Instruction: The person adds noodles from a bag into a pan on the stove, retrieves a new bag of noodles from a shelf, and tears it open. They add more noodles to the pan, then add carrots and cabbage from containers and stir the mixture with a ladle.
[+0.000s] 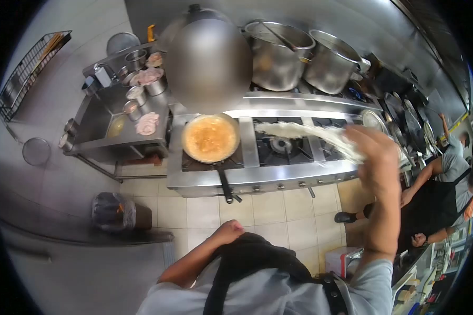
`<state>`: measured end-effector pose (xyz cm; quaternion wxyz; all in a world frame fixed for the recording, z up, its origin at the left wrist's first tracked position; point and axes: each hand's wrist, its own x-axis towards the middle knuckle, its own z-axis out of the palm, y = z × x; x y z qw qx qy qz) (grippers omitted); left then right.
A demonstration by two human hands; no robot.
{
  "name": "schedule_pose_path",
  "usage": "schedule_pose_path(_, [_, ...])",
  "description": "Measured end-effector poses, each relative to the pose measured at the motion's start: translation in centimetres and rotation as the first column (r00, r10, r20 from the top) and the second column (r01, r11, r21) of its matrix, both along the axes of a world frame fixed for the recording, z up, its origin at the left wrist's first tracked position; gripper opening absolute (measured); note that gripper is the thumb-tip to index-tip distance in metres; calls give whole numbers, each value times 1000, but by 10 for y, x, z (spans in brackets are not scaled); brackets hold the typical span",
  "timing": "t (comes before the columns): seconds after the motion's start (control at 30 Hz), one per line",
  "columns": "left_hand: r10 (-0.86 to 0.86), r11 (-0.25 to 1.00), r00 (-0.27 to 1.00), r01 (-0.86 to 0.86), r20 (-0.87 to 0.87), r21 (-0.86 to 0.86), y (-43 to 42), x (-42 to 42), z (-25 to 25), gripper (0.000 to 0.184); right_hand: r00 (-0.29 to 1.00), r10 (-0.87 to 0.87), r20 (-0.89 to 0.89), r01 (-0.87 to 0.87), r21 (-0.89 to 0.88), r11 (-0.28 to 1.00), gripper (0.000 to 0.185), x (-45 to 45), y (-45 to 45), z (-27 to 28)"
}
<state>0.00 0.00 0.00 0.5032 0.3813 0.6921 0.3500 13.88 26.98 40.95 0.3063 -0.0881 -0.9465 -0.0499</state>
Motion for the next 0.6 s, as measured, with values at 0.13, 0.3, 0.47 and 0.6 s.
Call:
schedule_pose_path(0.13, [303, 950, 953, -300, 24, -91, -101, -97, 14, 19, 996, 90, -11, -90, -55, 994, 40, -134, -40, -28])
schedule_pose_path(0.3, [589, 806, 792, -563, 161, -184, -150, -113, 7, 19, 974, 179, 138, -185, 27, 982, 29, -263, -34, -122])
schedule_pose_path(0.47, [717, 697, 664, -686, 214, -209, -182, -110, -4, 17, 813, 155, 561, -141, -68, 988, 33, -312, -41, -194])
schedule_pose_path(0.6, [751, 660, 602, -703, 272, -265, -184, -102, -3, 16, 727, 158, 668, -97, -127, 987, 36, -337, -38, -180])
